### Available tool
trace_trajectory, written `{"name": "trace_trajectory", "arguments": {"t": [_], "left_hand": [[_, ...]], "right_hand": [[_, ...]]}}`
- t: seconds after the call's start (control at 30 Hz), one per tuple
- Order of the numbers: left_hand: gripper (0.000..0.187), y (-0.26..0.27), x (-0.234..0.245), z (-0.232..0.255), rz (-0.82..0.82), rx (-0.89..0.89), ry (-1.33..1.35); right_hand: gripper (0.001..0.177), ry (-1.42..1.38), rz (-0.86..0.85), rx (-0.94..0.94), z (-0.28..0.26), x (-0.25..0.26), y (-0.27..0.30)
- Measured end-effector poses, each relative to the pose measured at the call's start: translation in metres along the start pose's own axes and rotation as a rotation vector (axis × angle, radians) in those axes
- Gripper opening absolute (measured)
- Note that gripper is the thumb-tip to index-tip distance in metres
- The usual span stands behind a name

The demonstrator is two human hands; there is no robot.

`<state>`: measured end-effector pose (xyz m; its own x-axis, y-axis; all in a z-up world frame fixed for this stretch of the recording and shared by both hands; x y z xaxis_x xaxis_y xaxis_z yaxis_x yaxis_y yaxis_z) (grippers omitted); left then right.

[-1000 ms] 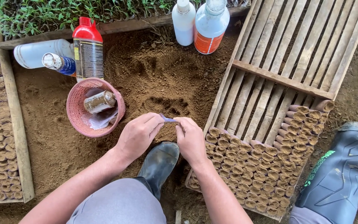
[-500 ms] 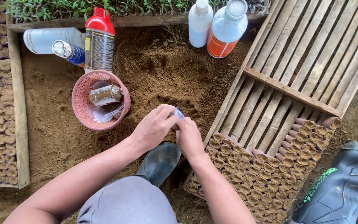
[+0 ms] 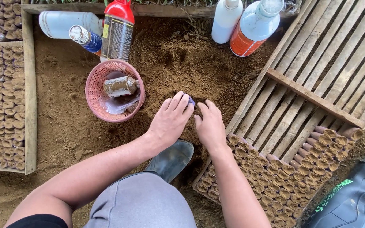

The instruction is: The person scoops soil from a pile on the ground and fills the cells of a wooden seedling tray. They use their hands to pack the soil into the compartments and place the filled tray on a wooden rack.

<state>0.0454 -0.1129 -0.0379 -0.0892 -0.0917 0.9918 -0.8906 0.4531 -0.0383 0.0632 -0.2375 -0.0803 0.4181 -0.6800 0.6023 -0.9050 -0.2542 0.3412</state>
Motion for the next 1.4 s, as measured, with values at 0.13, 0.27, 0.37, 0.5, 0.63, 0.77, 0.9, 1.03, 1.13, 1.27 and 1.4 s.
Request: {"name": "trace_trajectory", "arguments": {"t": [0.13,0.27,0.37,0.5,0.63,0.77,0.9,1.03,1.13,1.27,1.4], "left_hand": [[0.031,0.001,-0.005,0.002,0.045,0.004,0.025],[0.031,0.0,-0.006,-0.001,0.02,-0.001,0.038],[0.038,-0.001,-0.01,-0.004,-0.09,-0.014,0.041],[0.041,0.003,-0.018,-0.005,-0.223,-0.02,0.056],[0.037,0.006,-0.019,0.001,-0.237,-0.067,0.066],[0.028,0.005,-0.025,0.007,-0.247,-0.089,0.125],[0.035,0.005,-0.023,0.004,-0.324,-0.1,0.119],[0.043,0.001,-0.015,0.003,-0.418,-0.103,0.12],[0.041,0.003,-0.017,0.001,-0.393,-0.091,0.11],[0.04,0.005,-0.021,0.001,-0.36,-0.071,0.134],[0.041,0.006,-0.022,0.001,-0.33,-0.063,0.105]], "right_hand": [[0.051,0.235,0.125,0.227,0.018,-0.046,-0.006],[0.038,0.269,-0.044,0.188,0.027,-0.073,-0.012],[0.028,0.0,-0.119,-0.005,0.033,-0.051,-0.016],[0.02,-0.227,-0.07,-0.224,0.02,-0.007,-0.007],[0.023,-0.252,-0.038,-0.23,-0.011,0.034,-0.009],[0.026,-0.251,0.006,-0.067,-0.018,0.033,-0.016],[0.029,-0.242,-0.015,-0.028,-0.025,0.033,-0.013],[0.028,-0.25,0.006,-0.044,-0.028,0.034,-0.01],[0.029,-0.257,0.049,-0.042,-0.023,0.032,-0.013],[0.03,-0.201,0.084,-0.005,0.0,0.016,-0.021],[0.047,0.051,0.013,0.017,-0.003,0.003,-0.014]]}}
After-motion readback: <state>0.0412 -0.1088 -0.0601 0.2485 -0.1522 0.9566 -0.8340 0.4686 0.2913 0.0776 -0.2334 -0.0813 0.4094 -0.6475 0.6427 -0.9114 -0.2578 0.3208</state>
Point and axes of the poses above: each hand's wrist, its own y-axis away from the middle knuckle, its own x-axis out of the back of the hand, z = x × y, the point moved 5 cm from there along -y, towards the middle knuckle, and after that the axes turned 7 degrees about -y, right-handed, at the moved point
